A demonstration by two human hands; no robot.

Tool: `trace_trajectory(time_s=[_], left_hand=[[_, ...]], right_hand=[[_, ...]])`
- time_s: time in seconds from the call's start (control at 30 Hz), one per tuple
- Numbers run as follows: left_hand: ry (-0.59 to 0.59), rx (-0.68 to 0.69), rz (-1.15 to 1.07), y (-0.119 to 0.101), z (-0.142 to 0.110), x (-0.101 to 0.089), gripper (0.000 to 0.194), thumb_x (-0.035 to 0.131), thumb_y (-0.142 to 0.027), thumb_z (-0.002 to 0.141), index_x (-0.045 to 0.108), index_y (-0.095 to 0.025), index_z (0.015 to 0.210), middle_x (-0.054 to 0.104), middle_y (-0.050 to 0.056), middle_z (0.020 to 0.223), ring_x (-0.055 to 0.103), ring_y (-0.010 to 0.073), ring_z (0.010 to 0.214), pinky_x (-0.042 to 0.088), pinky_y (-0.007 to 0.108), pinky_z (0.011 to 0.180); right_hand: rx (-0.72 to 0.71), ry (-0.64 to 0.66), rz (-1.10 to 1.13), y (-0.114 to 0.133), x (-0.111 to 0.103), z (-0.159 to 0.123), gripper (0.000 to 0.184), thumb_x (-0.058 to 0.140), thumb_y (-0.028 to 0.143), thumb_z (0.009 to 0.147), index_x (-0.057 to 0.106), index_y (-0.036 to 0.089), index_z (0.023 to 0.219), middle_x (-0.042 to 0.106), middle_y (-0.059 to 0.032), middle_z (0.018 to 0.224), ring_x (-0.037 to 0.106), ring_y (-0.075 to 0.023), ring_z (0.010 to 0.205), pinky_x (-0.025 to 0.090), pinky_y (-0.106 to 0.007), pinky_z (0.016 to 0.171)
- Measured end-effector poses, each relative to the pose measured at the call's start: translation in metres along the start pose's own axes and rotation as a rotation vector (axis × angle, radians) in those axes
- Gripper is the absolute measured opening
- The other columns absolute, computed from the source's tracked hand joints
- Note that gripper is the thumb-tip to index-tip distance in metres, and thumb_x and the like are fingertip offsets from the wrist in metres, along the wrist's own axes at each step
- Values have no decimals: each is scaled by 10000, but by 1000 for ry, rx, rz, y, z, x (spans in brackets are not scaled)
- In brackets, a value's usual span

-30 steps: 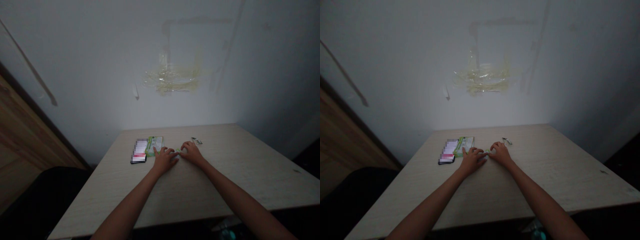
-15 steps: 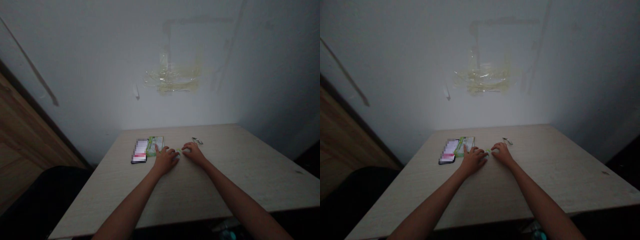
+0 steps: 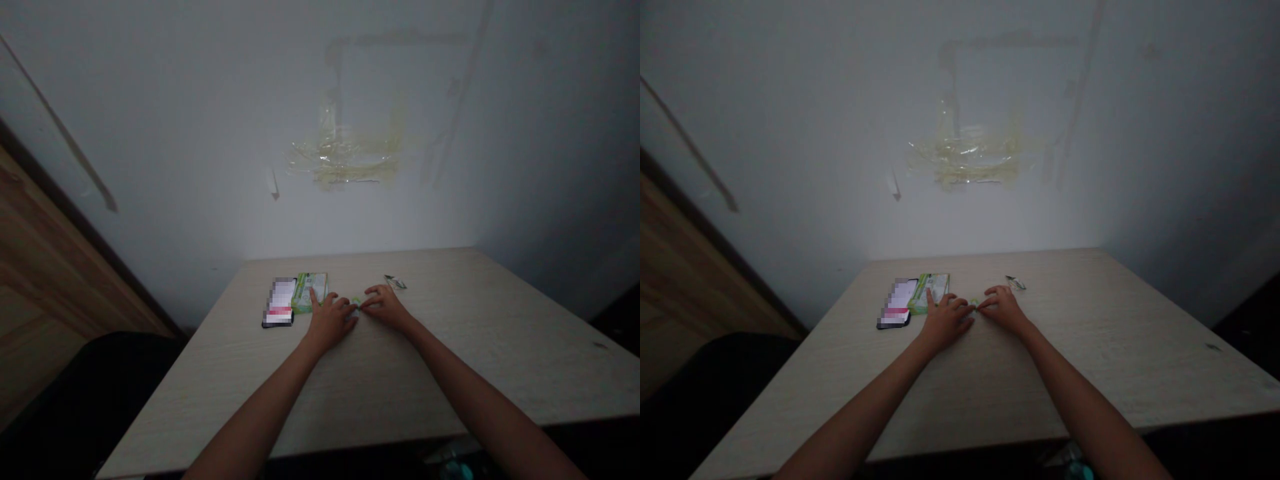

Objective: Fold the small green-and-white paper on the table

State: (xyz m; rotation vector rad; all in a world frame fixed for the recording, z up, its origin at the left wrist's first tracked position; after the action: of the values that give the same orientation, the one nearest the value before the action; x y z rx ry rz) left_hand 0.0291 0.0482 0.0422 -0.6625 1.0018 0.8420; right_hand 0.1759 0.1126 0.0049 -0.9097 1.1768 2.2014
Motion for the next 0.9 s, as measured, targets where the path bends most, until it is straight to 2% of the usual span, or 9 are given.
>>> trace_trajectory(time_s=[0.27,0.57,0.9], left_hand=[[3,-4,-6,0,0,-1,313,551,-440,915,622,-421,1219,698,-7,1163,490,303,1237,-153,778,1045],[0,-7,-1,1,-1,0,298,551,-438,919,621,-418,1208,698,-16,1166,504,290,1225,-173,767,1047],[9,-5,16,-2,-1,-3,297,541,-433,922,627,-410,1205,697,-11,1164,504,286,1227,-136,763,1068]], right_hand=[[72,-35,-52,-7,1,4,114,709,321,800,798,293,865,622,-82,1160,516,-257,1147,351,-438,1060],[81,-75,-74,-8,1,4,143,683,322,824,797,280,900,626,-93,1132,540,-250,1114,386,-420,1034],[86,-91,-140,9,-6,5,158,655,315,820,745,230,916,627,-81,1049,549,-237,1065,404,-387,993]])
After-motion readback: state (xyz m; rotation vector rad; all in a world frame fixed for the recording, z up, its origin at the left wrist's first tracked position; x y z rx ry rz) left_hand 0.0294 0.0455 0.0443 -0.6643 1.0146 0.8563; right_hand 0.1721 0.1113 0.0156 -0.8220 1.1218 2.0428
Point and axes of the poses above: each hand's wrist, its own z-axis towards the middle knuckle, its own x-axis out of the palm, y = z × x, the point moved 9 cm from there along z, towards the middle knuckle
